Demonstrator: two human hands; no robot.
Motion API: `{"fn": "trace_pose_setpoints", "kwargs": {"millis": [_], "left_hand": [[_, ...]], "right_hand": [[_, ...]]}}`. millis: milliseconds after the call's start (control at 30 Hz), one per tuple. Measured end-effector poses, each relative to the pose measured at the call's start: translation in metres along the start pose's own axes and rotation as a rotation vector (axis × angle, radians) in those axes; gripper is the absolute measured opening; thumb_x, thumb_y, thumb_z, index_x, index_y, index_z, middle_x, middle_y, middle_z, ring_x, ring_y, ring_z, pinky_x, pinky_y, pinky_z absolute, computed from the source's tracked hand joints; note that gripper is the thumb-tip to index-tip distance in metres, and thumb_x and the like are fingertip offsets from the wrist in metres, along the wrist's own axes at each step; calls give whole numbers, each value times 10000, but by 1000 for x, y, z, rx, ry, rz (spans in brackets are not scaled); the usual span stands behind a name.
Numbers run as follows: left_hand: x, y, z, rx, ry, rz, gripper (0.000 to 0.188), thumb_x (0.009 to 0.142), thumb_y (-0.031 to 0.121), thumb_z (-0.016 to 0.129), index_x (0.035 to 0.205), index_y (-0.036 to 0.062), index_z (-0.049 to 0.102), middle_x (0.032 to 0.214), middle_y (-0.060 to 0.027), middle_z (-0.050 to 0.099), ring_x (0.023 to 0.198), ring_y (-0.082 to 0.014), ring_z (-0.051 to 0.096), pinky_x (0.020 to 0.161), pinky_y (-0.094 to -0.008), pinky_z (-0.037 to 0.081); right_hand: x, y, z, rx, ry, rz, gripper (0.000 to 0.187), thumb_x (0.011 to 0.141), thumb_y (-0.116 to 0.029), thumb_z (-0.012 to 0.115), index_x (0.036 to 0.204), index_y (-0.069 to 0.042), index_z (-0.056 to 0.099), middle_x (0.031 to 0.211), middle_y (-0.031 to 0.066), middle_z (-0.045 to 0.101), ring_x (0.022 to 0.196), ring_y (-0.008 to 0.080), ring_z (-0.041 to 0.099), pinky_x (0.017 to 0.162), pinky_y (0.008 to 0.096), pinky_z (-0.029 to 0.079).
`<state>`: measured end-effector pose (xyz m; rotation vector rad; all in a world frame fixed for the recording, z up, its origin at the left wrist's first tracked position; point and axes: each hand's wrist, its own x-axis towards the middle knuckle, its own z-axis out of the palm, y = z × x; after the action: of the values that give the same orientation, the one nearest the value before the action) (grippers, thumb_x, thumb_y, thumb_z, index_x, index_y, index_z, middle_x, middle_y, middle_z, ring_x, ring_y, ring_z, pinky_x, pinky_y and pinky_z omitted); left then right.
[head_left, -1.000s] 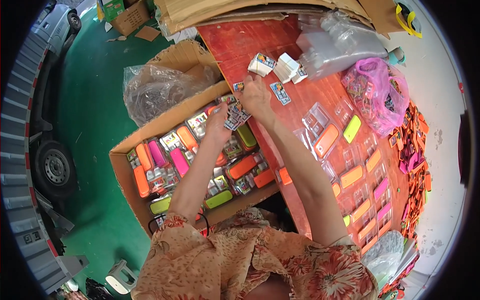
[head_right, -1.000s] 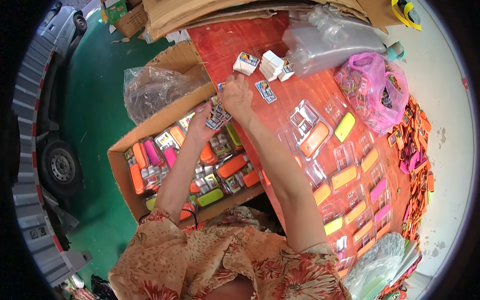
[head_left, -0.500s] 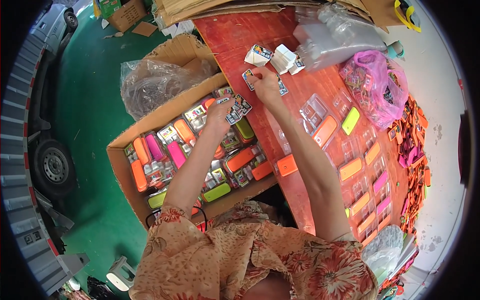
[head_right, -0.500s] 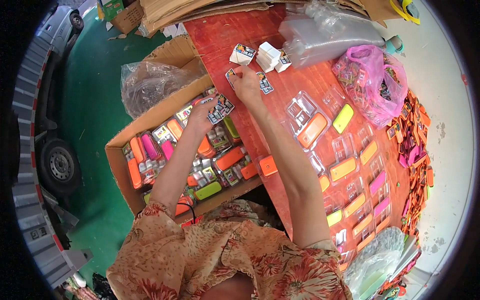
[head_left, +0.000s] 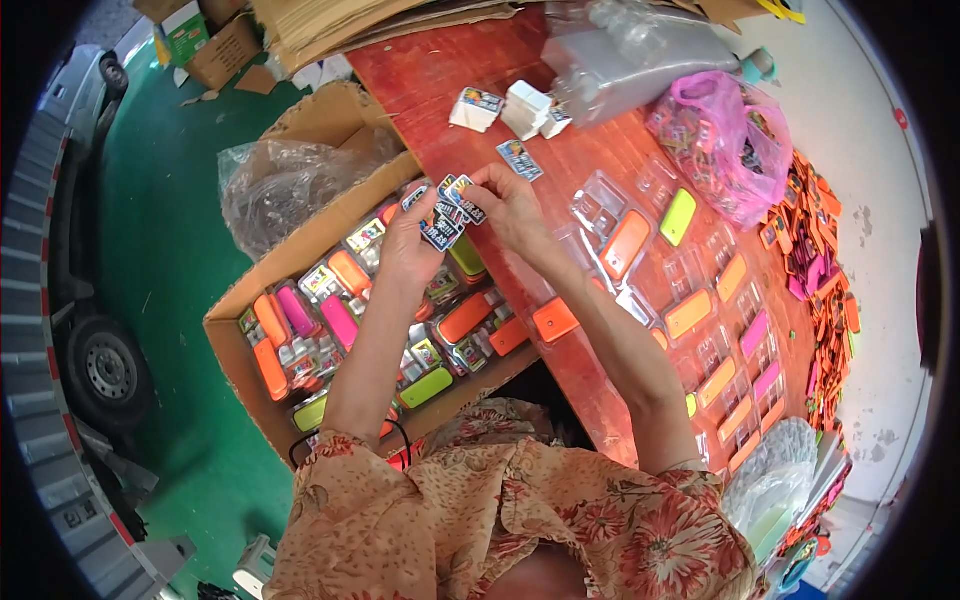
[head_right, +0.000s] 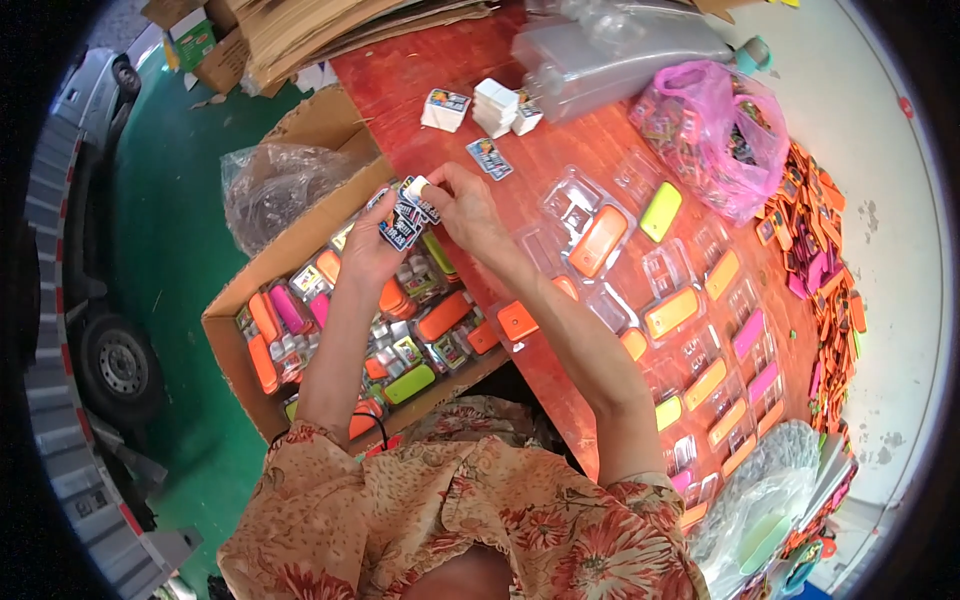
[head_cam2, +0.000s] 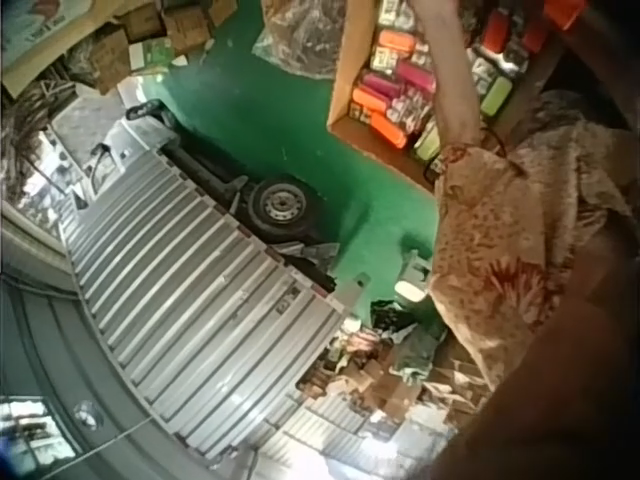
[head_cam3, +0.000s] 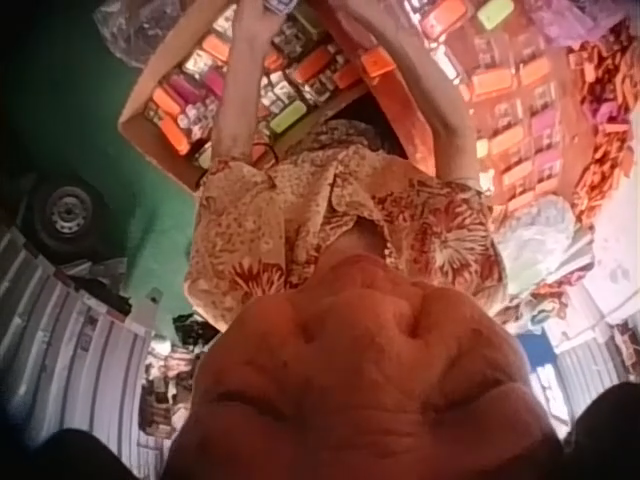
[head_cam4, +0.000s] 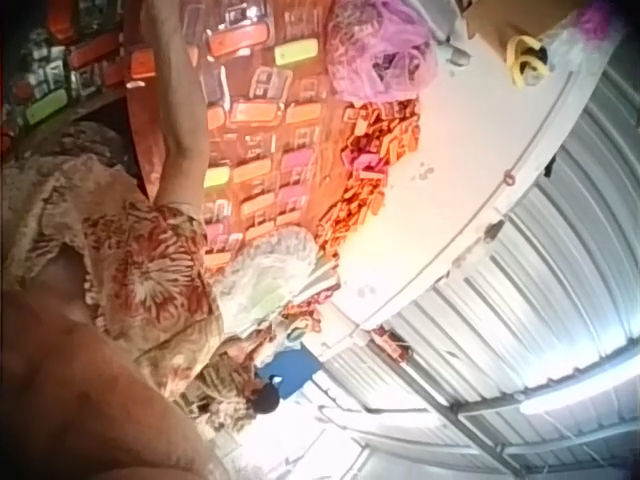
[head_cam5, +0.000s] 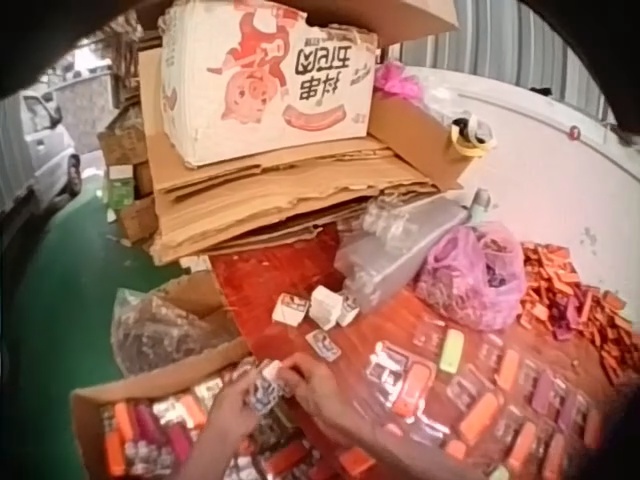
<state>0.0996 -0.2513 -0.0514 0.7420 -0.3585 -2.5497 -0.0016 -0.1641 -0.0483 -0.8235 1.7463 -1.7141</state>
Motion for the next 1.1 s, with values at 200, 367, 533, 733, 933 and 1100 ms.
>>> {"fn": "trace_pose_setpoints", "kwargs": {"millis": [200,367,533,733,933,1100], "left_hand": [[-4,-23,14,24,-77,-247,170,775,97,553,930,37,518,844,-66,577,746,-183,568,650,-306,484],[-9,-38,19,235,-140,-232,198,781,74,514,971,21,501,887,-107,573,766,-244,580,666,-418,498],[-17,-45,28,315,-163,-290,192,763,38,497,951,6,508,849,-106,580,747,-223,585,641,-371,508],[-22,-58,38,269,-109,-348,183,750,21,507,930,3,532,821,-100,587,719,-215,592,636,-354,511],[-17,-61,35,263,-147,-334,209,748,20,514,957,10,518,861,-101,580,740,-223,592,633,-381,514],[-16,-70,49,327,-143,-295,248,759,14,499,1005,14,472,897,-116,569,773,-243,590,627,-409,512]], "right_hand": [[-29,-27,-21,-329,93,-96,87,780,-90,549,781,-4,536,656,12,551,606,67,495,540,223,411],[-48,-28,-96,-148,176,-126,27,774,-56,539,776,-29,542,727,15,560,663,83,496,599,224,415],[-32,-18,-205,-703,549,-314,48,739,-16,535,784,-29,548,720,79,565,663,179,532,596,282,428],[-11,6,-238,-1236,564,-227,91,708,-91,557,781,-49,591,755,107,558,736,289,538,632,366,429],[-9,18,-236,-1409,409,-266,93,727,-124,543,772,-68,602,778,96,574,745,271,545,652,362,439],[-27,-9,-207,-763,398,-129,185,769,-185,546,881,-40,577,839,67,580,774,202,541,647,335,432]]}}
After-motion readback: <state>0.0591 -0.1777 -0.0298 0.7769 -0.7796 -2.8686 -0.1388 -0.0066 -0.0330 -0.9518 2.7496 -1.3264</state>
